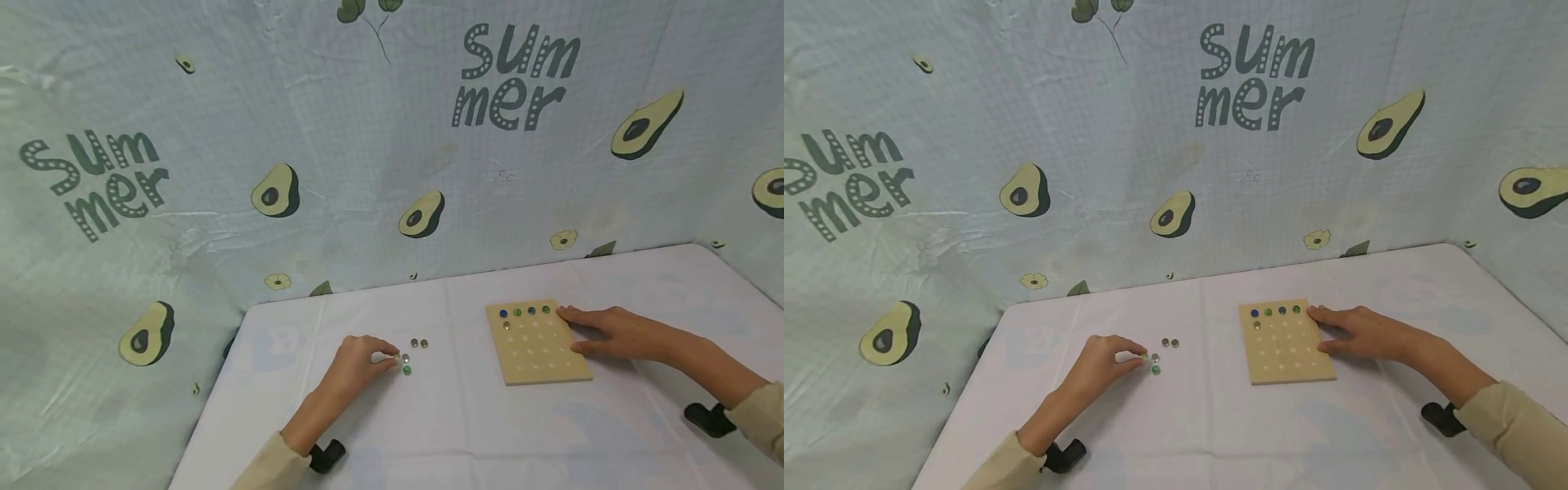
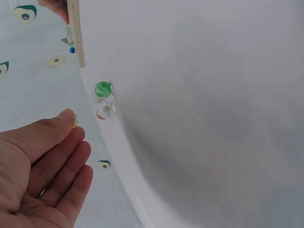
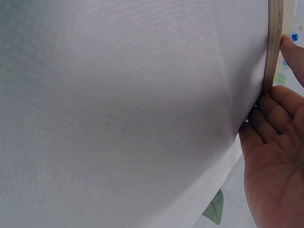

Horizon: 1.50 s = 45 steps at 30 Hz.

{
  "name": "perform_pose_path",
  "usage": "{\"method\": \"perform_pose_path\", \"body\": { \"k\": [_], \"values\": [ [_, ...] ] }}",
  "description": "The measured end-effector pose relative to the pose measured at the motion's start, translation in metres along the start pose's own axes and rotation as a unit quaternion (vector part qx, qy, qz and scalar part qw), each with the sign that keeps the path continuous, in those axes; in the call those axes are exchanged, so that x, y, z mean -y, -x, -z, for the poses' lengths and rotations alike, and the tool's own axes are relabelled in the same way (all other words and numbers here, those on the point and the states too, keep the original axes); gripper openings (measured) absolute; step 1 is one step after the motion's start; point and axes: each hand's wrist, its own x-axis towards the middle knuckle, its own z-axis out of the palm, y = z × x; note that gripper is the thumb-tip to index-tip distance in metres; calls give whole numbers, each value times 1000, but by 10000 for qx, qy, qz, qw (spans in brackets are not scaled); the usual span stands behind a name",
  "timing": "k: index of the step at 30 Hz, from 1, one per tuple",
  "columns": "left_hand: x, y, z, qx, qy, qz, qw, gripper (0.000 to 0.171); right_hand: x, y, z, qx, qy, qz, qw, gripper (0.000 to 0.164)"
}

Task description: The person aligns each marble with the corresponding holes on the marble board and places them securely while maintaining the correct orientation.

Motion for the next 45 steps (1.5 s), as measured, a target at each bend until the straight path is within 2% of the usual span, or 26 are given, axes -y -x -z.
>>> {"method": "perform_pose_path", "body": {
  "k": [6, 12, 18, 28, 38, 45],
  "values": [
    [-5, -1, 2, -81, 166, -79, 9998, 12, -1, 1, 0, 92, -39, 42, 9999, 89],
    [-12, -6, 3, -172, 253, -70, 9995, 13, -1, 1, 4, -77, 64, 100, 9999, 87],
    [-16, -8, 0, -209, 322, -138, 9992, 13, -1, 1, 4, 76, -72, 51, 9999, 88],
    [-29, -12, -1, -417, 491, -331, 9974, 13, 0, 2, 4, -4, -21, 128, 9999, 87],
    [-46, -21, -7, -471, 879, -452, 9940, 14, 2, 3, 3, -31, 74, 203, 9998, 85],
    [-61, -31, -14, -500, 970, -594, 9923, 14, 1, 2, 2, 5, 49, 177, 9998, 86]
  ]
}}
